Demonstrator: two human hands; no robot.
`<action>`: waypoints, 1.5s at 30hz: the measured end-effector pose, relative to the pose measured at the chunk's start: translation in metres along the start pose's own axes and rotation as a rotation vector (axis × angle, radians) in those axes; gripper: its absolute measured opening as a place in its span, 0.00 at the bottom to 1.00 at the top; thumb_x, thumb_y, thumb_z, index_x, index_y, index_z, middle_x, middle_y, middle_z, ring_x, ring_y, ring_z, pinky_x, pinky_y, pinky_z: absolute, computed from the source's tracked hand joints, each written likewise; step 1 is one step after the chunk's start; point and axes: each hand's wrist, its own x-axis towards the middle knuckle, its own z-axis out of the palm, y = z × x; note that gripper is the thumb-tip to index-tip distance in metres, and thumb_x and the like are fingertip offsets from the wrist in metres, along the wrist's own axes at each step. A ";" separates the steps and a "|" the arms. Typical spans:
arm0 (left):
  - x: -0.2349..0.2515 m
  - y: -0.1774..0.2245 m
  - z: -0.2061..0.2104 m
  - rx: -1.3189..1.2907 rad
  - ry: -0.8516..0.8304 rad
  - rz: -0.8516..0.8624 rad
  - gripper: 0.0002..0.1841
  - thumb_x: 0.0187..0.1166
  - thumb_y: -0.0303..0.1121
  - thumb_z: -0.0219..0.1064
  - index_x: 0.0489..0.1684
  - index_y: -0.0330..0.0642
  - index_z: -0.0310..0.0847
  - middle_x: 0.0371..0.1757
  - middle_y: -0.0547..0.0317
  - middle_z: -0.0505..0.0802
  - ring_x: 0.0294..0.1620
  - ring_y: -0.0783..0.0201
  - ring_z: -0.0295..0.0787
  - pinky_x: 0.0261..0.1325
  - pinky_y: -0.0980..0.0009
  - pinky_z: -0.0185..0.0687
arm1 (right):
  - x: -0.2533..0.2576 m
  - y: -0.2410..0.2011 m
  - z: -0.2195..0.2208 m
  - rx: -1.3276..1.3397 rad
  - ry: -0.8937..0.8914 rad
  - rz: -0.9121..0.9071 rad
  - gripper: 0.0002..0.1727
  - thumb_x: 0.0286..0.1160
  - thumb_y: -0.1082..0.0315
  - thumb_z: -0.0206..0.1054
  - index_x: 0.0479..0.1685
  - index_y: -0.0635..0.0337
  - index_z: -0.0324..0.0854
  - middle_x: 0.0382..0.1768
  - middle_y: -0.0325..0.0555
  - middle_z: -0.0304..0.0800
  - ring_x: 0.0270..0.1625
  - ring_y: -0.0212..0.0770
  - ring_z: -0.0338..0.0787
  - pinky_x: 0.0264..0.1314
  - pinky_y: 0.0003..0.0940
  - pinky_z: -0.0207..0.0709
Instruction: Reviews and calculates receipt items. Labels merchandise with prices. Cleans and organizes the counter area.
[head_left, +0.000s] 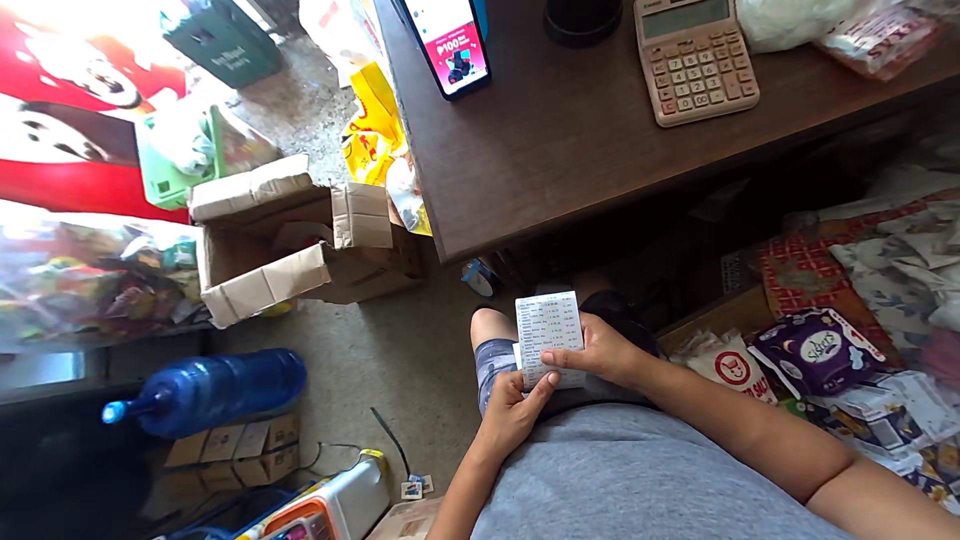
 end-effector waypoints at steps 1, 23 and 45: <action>0.000 0.000 0.000 0.000 0.001 0.000 0.10 0.83 0.25 0.62 0.34 0.38 0.90 0.33 0.71 0.96 0.37 0.83 0.91 0.47 0.80 0.88 | 0.000 0.000 0.000 -0.005 0.004 0.002 0.21 0.68 0.80 0.73 0.61 0.66 0.77 0.46 0.40 0.96 0.48 0.30 0.95 0.59 0.27 0.90; 0.000 -0.001 -0.001 -0.017 -0.097 -0.006 0.09 0.83 0.26 0.63 0.35 0.37 0.90 0.34 0.70 0.96 0.38 0.83 0.91 0.47 0.80 0.87 | 0.003 -0.003 0.002 0.046 0.178 -0.012 0.20 0.70 0.81 0.72 0.61 0.66 0.76 0.43 0.44 0.96 0.44 0.34 0.97 0.55 0.29 0.92; 0.002 0.001 -0.002 -0.002 -0.055 0.002 0.10 0.84 0.25 0.62 0.36 0.37 0.90 0.35 0.70 0.96 0.39 0.82 0.92 0.49 0.79 0.88 | 0.002 -0.003 -0.002 0.019 0.057 0.008 0.18 0.72 0.77 0.72 0.61 0.66 0.76 0.45 0.42 0.96 0.47 0.32 0.96 0.58 0.29 0.90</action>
